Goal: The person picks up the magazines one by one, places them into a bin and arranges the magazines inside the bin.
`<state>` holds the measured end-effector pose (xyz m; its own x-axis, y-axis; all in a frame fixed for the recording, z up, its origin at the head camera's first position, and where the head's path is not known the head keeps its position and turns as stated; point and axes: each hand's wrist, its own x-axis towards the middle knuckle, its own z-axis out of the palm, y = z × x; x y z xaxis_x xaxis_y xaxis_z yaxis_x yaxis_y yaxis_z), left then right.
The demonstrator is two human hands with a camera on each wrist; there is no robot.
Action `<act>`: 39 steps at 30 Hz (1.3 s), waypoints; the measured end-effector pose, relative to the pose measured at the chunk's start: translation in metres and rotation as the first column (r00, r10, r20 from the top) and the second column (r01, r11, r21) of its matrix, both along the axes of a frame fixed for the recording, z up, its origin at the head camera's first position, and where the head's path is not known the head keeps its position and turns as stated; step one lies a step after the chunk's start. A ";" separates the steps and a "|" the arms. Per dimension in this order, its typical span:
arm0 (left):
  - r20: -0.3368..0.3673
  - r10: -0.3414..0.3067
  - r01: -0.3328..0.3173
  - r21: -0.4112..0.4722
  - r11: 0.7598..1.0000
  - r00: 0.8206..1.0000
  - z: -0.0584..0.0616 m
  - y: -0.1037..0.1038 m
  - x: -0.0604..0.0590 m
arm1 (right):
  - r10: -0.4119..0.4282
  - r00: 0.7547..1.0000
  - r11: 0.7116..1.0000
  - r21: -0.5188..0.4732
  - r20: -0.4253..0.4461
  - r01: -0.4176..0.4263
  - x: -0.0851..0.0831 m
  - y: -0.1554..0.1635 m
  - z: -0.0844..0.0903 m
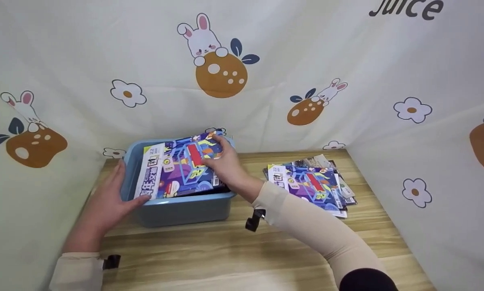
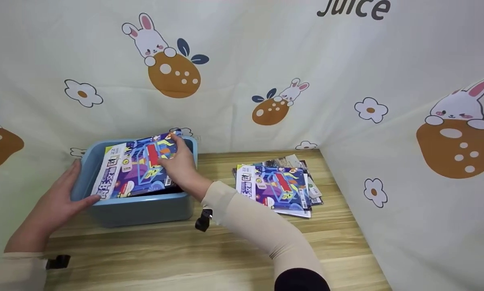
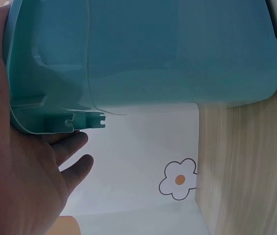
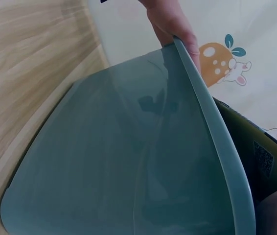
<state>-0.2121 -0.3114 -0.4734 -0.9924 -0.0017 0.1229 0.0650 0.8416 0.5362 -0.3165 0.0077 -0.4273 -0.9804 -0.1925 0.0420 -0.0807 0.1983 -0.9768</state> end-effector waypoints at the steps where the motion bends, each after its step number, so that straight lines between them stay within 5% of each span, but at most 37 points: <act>1: 0.001 -0.002 0.002 0.001 1.000 1.000 0.000 0.000 -0.001 | 0.000 1.000 1.000 0.001 0.000 0.000 0.000 0.000 0.000; 20: -0.031 -0.013 0.013 -0.003 1.000 0.999 0.003 -0.001 0.000 | 0.022 1.000 1.000 -0.015 -0.014 -0.023 0.004 -0.007 -0.004; 29: -0.037 -0.016 0.016 0.000 1.000 0.999 0.000 -0.001 0.002 | -0.004 0.996 0.998 -0.067 -0.092 -0.002 0.002 -0.006 -0.011; 39: -0.030 0.005 -0.004 0.004 1.000 1.000 0.002 0.001 0.002 | -0.030 0.990 0.994 -0.106 -0.137 0.015 -0.005 0.027 0.003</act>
